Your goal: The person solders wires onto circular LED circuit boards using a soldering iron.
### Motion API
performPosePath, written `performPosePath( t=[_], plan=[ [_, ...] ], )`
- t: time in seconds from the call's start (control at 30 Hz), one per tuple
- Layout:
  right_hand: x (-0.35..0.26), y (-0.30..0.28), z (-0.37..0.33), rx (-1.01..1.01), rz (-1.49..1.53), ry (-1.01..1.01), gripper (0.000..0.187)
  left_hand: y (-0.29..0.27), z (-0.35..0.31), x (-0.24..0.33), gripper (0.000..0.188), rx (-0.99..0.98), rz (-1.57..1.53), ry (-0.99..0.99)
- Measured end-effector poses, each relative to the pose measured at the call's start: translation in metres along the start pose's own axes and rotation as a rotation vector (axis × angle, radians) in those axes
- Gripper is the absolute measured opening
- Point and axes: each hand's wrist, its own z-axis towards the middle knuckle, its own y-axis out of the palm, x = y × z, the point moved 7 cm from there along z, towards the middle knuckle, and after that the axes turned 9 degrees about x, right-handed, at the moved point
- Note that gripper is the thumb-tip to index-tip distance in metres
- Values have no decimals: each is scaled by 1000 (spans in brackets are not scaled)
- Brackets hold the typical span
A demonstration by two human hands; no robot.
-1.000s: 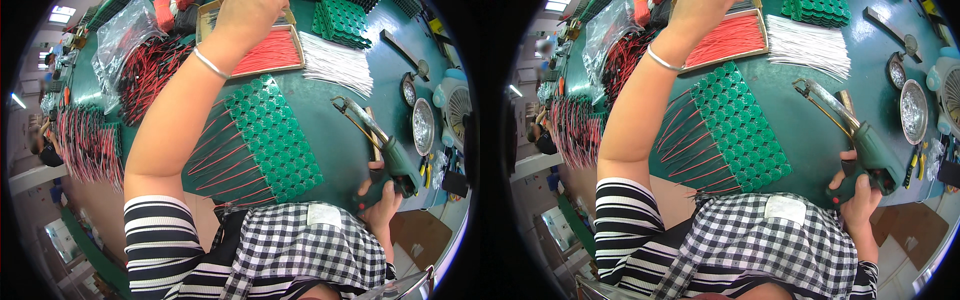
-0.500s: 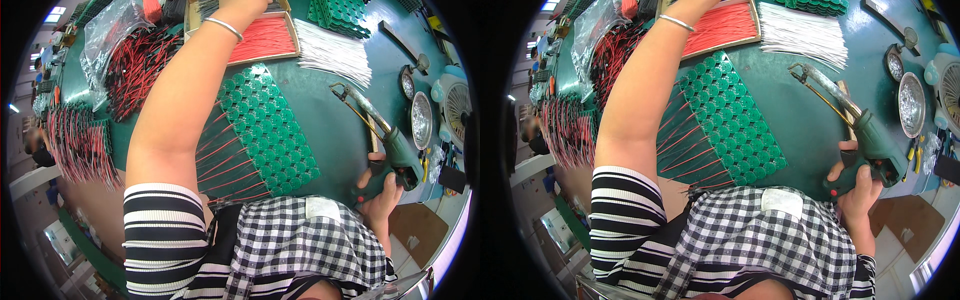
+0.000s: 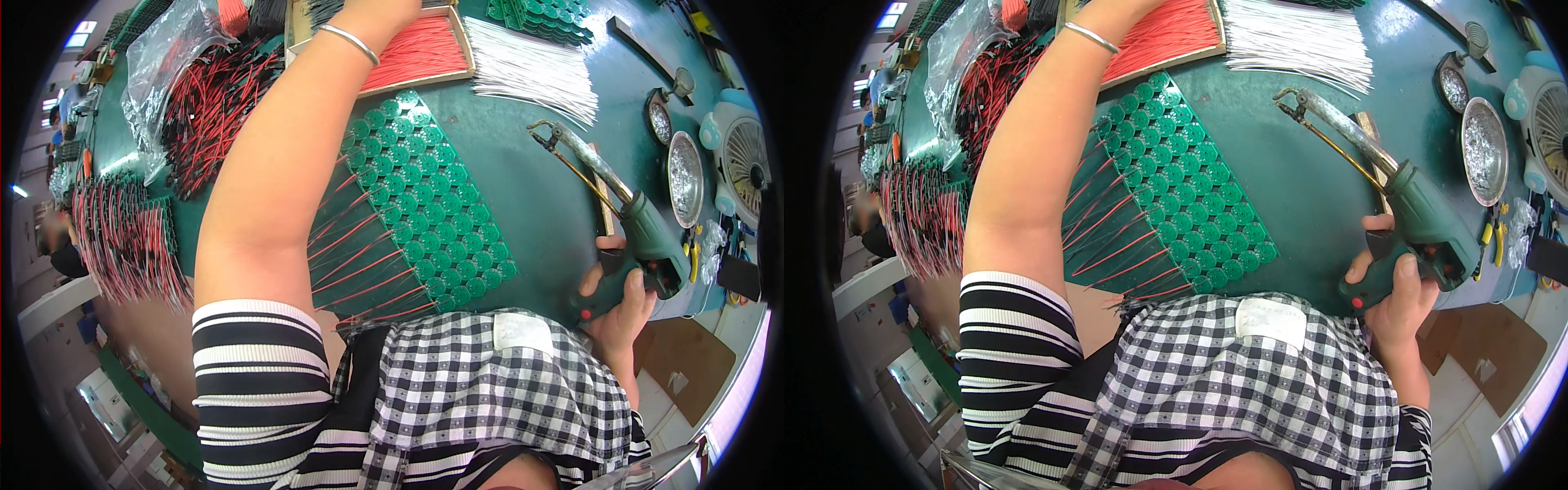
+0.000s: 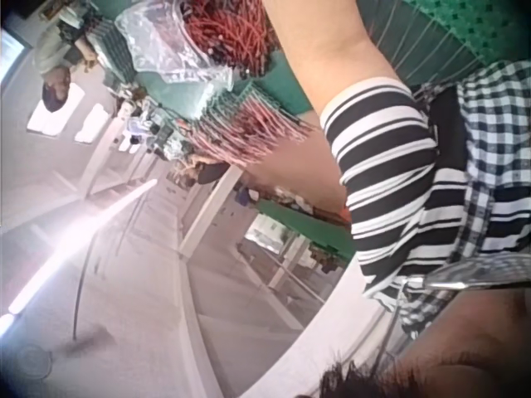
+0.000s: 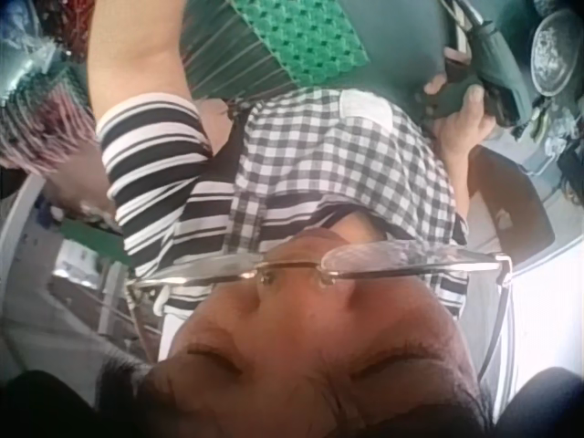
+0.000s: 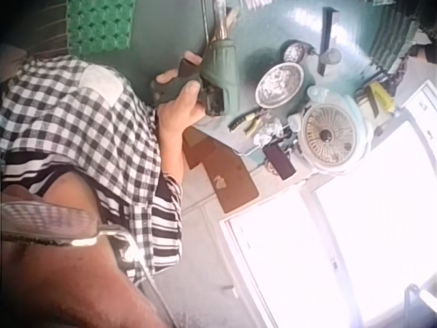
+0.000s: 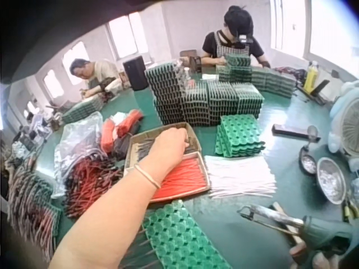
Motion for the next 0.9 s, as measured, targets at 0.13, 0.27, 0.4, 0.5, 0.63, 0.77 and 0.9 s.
performPosePath(
  t=[0.13,0.27,0.4,0.5,0.63,0.77,0.9],
  plan=[
    [1,1,2,-2,0,-13,54,-1,7,11,15,-199,89,-93],
    [1,2,3,-21,20,-11,54,-3,0,12,17,-115,124,-73],
    [1,3,2,-1,37,-7,53,-3,5,8,20,-98,154,-41],
    [2,1,2,9,44,-4,53,-8,6,13,20,-124,89,-8],
    [2,1,2,24,38,1,52,-7,6,13,18,-165,85,2],
    [4,-1,1,22,36,27,52,-7,5,14,19,-112,112,-11],
    [5,1,3,27,35,41,52,-4,4,10,17,-74,121,-2]
  ],
)
